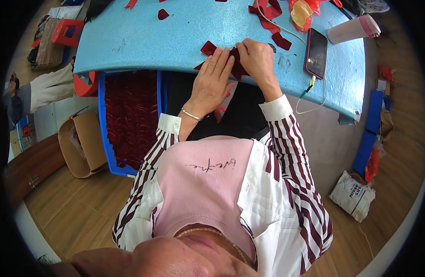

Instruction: Assembling decorative red fabric bows by hand in a workshop.

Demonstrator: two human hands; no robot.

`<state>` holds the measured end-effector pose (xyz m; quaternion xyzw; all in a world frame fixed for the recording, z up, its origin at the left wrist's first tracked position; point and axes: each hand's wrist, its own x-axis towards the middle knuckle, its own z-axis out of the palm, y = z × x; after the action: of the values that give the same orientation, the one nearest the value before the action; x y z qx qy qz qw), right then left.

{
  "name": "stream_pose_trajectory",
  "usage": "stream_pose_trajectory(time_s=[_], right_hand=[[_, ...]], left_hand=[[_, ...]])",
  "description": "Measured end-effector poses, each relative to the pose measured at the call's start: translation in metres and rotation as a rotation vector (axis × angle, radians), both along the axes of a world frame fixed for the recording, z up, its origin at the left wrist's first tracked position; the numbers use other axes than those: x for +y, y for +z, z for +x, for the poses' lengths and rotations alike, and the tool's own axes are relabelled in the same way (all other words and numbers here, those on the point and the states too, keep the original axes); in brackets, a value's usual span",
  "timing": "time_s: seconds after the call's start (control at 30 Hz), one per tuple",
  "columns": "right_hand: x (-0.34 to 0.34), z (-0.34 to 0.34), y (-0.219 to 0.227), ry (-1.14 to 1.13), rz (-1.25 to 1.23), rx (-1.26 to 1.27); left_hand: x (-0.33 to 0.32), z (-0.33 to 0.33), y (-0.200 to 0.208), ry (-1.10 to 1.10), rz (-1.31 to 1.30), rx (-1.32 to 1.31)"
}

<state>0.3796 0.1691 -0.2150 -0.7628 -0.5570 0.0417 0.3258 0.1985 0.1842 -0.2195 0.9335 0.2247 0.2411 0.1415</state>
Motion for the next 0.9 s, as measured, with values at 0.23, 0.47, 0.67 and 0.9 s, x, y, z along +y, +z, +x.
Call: stream_pose_trajectory(time_s=[0.23, 0.47, 0.67, 0.9], right_hand=[[-0.018, 0.002, 0.035, 0.189, -0.085, 0.708], [-0.042, -0.065, 0.106, 0.182, 0.022, 0.693], [-0.068, -0.116, 0.163, 0.180, 0.078, 0.597], [-0.098, -0.150, 0.201, 0.234, 0.048, 0.417]], left_hand=[[0.009, -0.020, 0.021, 0.057, -0.049, -0.219], [0.003, -0.040, 0.112, 0.207, -0.106, -0.361], [-0.021, -0.080, 0.158, 0.246, -0.098, -0.415], [-0.054, -0.107, 0.186, 0.217, -0.142, -0.416]])
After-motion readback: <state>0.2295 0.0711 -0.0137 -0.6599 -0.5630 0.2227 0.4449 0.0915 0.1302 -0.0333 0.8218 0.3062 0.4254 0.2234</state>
